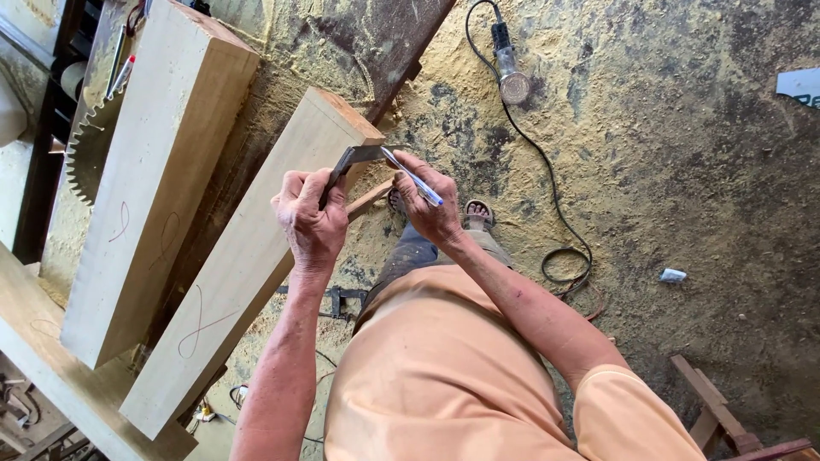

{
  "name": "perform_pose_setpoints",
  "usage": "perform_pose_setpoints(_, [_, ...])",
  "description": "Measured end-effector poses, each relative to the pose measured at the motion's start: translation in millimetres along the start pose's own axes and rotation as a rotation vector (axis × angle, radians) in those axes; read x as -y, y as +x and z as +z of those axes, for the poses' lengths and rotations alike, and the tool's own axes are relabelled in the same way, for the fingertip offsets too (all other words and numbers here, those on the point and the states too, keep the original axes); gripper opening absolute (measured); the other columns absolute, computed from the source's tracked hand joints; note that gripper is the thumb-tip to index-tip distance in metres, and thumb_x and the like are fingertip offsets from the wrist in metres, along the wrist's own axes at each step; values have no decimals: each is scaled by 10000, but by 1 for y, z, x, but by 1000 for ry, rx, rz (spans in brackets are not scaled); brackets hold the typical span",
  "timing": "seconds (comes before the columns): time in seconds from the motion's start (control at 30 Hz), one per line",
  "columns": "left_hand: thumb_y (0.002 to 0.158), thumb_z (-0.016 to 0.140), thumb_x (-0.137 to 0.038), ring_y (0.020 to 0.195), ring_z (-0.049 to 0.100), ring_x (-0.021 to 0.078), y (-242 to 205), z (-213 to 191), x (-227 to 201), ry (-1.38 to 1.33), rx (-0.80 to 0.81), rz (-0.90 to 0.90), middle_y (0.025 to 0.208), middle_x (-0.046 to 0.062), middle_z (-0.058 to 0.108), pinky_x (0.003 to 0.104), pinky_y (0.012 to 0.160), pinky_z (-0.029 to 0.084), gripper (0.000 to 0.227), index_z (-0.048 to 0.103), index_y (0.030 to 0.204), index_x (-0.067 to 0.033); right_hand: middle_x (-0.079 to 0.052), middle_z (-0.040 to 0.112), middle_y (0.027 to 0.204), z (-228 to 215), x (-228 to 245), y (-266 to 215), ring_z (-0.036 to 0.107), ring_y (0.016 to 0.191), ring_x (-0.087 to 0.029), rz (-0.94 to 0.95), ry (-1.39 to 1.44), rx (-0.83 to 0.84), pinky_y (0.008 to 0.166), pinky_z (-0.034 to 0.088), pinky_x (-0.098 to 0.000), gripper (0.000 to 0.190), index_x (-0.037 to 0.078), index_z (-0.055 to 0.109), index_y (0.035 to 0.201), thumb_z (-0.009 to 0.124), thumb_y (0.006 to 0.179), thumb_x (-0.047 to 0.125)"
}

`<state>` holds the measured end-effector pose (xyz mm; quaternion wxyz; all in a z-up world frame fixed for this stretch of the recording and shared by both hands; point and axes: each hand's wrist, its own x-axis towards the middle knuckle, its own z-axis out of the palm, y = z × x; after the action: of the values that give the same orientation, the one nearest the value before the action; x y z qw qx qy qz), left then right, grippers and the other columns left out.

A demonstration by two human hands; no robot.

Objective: Marking dimensions and cut lines on wooden planks using a try square and a pen.

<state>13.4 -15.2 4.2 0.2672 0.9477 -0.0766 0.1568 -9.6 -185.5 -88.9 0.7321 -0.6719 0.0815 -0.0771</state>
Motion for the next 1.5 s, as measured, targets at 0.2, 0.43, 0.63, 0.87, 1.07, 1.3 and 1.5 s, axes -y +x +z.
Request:
perform_pose_setpoints(0.2, [977,775,-277,825,682,252,-1,1,0,3,0,-2,858,10,569,311,808,431,83,735,983,-205,-139,780,1097,1,4,3,721,1084,-313,6,4,18,1029,508,-481,306,133,701,1315,638,1020,186])
perform_pose_setpoints(0.43, [982,775,-274,811,675,271,-1,2,2,18,-8,12,853,25,567,318,802,430,96,735,986,-187,-117,785,1046,2,34,5,746,960,-231,10,34,24,918,565,-408,284,167,729,1279,650,1008,191])
perform_pose_setpoints(0.63, [980,780,-270,812,679,269,-1,2,3,26,-16,20,852,23,569,317,799,429,96,736,984,-185,-121,785,1017,2,41,8,750,910,-245,0,16,21,864,577,-404,280,186,736,1268,638,1006,182])
perform_pose_setpoints(0.87, [975,778,-261,811,679,259,0,2,2,27,-24,35,852,11,565,314,794,429,77,737,978,-197,-157,780,1047,2,47,3,733,902,-221,-22,136,-25,875,585,-426,272,155,743,1271,643,1030,231])
perform_pose_setpoints(1.07, [964,785,-240,798,680,270,1,0,-2,27,-21,32,839,19,560,325,780,428,70,738,976,-188,-189,777,1035,-4,7,1,724,1039,-340,-16,10,-9,915,558,-481,279,75,727,1267,624,1023,161])
perform_pose_setpoints(1.3, [962,785,-234,795,676,276,1,1,-2,19,-19,29,841,21,564,326,775,423,64,738,972,-191,-166,780,1036,-1,5,9,729,1029,-351,-20,0,20,890,568,-463,271,128,737,1261,633,1019,190])
perform_pose_setpoints(1.5, [962,792,-244,803,679,274,-1,2,2,23,-25,33,846,20,570,311,776,419,82,732,968,-190,-122,790,1028,3,32,10,746,989,-267,-11,2,36,877,573,-423,262,150,737,1257,640,1020,204])
